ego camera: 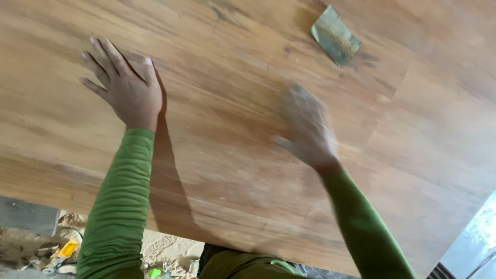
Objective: The person sands a large wooden board using a sanding block, moving systematically across the surface. The person then moves to a wooden chair frame and sands the legs and joints of the chair.
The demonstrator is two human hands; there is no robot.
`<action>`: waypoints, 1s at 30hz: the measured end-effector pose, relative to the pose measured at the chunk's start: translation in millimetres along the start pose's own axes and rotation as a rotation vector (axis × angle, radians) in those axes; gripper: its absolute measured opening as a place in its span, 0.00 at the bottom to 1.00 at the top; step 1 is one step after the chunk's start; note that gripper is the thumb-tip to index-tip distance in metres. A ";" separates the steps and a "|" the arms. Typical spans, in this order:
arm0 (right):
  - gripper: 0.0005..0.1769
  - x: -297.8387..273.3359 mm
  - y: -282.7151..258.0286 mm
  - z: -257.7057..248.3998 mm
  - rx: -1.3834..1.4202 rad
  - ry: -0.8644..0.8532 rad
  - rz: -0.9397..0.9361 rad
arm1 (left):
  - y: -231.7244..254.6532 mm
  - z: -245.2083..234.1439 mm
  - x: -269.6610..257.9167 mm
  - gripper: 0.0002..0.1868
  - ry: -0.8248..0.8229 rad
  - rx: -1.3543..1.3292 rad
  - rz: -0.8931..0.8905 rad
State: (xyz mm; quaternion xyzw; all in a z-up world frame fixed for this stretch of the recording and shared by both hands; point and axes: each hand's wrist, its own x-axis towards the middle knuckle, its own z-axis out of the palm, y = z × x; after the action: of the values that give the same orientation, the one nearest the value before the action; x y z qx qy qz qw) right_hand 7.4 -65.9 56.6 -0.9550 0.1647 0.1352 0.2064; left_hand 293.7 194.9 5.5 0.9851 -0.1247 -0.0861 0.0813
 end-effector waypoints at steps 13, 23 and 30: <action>0.66 99.9 -18.4 4.1 -0.016 0.121 -0.150 | 0.8 2.5 3.1 0.40 0.051 0.000 0.041; 0.69 33.4 14.5 -31.4 -0.078 0.139 0.063 | 2.6 2.8 1.7 0.41 0.068 0.038 0.028; 0.63 91.1 -65.6 13.7 -0.016 0.098 -0.265 | 0.1 5.1 0.1 0.40 0.102 0.007 0.070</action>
State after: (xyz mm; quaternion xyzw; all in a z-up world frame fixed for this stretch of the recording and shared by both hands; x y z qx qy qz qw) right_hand 111.8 -27.1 37.8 -0.9755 0.0461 0.0612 0.2063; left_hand 292.8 194.1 0.5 0.9835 -0.1553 -0.0325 0.0870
